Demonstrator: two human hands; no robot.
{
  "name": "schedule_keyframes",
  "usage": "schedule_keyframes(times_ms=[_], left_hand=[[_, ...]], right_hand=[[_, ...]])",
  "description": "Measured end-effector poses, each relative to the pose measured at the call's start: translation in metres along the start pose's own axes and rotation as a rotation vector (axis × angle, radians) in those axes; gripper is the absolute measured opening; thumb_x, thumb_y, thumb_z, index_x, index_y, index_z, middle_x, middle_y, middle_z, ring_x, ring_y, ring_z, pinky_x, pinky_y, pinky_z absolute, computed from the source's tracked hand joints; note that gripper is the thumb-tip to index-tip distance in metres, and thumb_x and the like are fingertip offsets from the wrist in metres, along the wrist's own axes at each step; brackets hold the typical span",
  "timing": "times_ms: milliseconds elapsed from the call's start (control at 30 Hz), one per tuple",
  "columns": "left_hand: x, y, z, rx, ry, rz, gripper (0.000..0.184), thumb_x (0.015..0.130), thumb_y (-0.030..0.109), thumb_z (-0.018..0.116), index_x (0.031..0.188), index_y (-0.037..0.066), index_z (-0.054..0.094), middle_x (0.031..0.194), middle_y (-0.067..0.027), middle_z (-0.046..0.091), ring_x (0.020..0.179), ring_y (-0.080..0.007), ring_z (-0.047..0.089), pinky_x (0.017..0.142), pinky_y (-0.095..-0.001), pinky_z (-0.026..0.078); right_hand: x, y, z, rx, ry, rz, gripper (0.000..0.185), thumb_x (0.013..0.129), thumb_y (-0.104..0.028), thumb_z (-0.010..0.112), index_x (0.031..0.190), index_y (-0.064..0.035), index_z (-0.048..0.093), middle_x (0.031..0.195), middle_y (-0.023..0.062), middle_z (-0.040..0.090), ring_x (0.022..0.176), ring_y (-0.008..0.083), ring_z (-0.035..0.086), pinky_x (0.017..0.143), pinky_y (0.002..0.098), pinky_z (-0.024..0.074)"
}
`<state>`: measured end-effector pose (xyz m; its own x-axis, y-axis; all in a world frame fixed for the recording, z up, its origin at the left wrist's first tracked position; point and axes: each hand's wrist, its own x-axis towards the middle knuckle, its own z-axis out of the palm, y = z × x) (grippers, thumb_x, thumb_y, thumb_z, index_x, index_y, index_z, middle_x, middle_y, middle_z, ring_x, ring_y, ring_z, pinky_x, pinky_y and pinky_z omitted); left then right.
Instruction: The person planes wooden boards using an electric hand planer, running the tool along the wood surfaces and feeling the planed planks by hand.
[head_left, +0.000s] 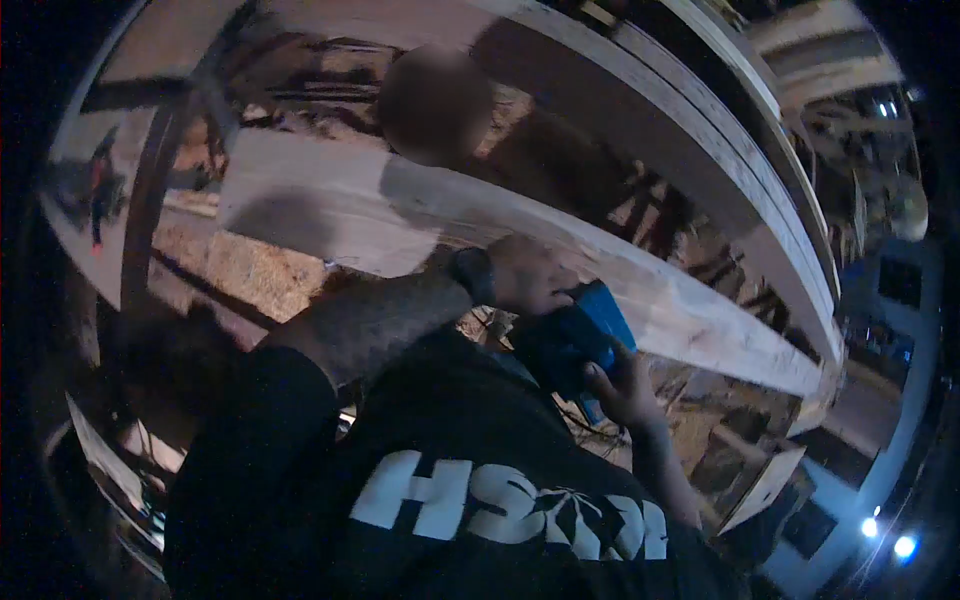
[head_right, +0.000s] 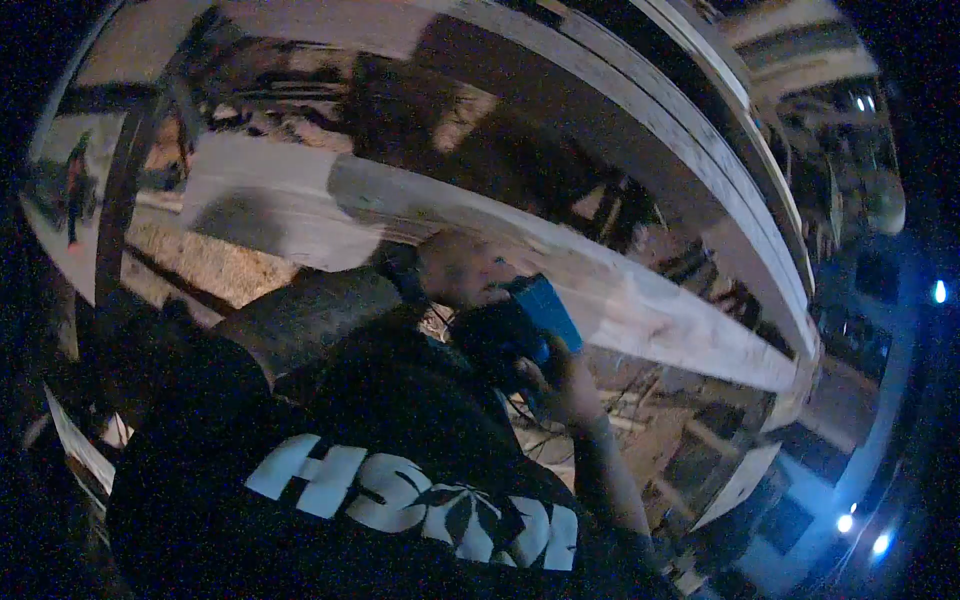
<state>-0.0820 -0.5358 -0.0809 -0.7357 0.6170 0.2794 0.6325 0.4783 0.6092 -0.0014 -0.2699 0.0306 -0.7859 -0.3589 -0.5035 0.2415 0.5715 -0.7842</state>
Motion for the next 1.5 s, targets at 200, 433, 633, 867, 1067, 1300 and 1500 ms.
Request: schedule_keyframes(times_ms=[200,433,633,867,1067,1300,1500], left_hand=[[0.012,0.048,0.009,0.17,-0.064,-0.521,0.037,0.098,0.038,0.057,0.119,0.009,0.063,0.094,-0.0213,0.072,0.082,-0.0412,0.071,0.07,-0.0547,0.057],[0.022,0.06,0.029,0.304,-0.084,-0.574,0.045,0.1,0.041,0.054,0.124,0.004,0.06,0.091,-0.0224,0.072,0.085,-0.0429,0.07,0.073,-0.0549,0.056],[0.055,0.096,0.03,0.414,-0.205,-0.617,0.033,0.096,0.036,0.061,0.111,0.008,0.066,0.085,-0.0194,0.071,0.083,-0.0402,0.07,0.079,-0.0535,0.055],[0.043,0.037,0.095,-0.17,0.296,-0.637,0.035,0.1,0.037,0.058,0.113,0.006,0.067,0.093,-0.0207,0.07,0.089,-0.0414,0.068,0.088,-0.0516,0.054],[-0.073,-0.025,0.031,0.395,0.412,-0.772,0.042,0.097,0.027,0.064,0.135,0.01,0.061,0.138,-0.0194,0.06,0.127,-0.0422,0.057,0.102,-0.0506,0.05],[-0.202,0.016,0.034,0.715,0.494,-1.291,0.063,0.097,0.023,0.065,0.155,0.016,0.041,0.156,-0.0195,0.045,0.142,-0.0431,0.044,0.113,-0.0505,0.043],[-0.279,0.044,0.118,0.174,0.77,-1.563,0.07,0.1,0.037,0.058,0.158,0.009,0.031,0.155,-0.0341,0.038,0.136,-0.0515,0.046,0.109,-0.0534,0.045]], right_hand=[[-0.004,0.004,-0.015,-0.255,-0.054,0.041,0.072,0.096,-0.046,0.072,0.14,0.0073,0.05,0.088,0.0282,0.07,0.076,0.0308,0.069,0.07,0.0428,0.053],[-0.005,0.013,-0.049,-0.334,-0.135,-0.119,0.073,0.096,-0.058,0.065,0.135,0.0036,0.055,0.096,0.0291,0.072,0.091,0.0454,0.071,0.079,0.0548,0.0545],[-0.002,0.033,-0.082,-0.339,-0.242,-0.134,0.075,0.095,-0.056,0.068,0.139,0.0037,0.054,0.103,0.0285,0.071,0.1,0.0414,0.071,0.086,0.0487,0.0542],[0.021,0.072,-0.129,-0.233,-0.318,-0.134,0.082,0.094,-0.06,0.068,0.137,0.0088,0.055,0.124,0.0304,0.068,0.116,0.0379,0.067,0.099,0.0468,0.0515],[0.051,0.096,-0.143,-0.252,-0.413,-0.105,0.071,0.1,-0.046,0.067,0.139,0.0114,0.052,0.129,0.0271,0.066,0.116,0.0323,0.065,0.101,0.0416,0.0498],[0.091,0.075,-0.118,-0.117,-0.561,-0.278,0.059,0.101,-0.029,0.067,0.139,0.013,0.05,0.122,0.0214,0.068,0.11,0.0228,0.064,0.096,0.0359,0.0502],[0.127,-0.019,-0.047,-0.437,-0.61,-0.197,0.06,0.102,-0.036,0.066,0.134,0.0123,0.054,0.108,0.0244,0.071,0.096,0.0268,0.069,0.086,0.0379,0.054]])
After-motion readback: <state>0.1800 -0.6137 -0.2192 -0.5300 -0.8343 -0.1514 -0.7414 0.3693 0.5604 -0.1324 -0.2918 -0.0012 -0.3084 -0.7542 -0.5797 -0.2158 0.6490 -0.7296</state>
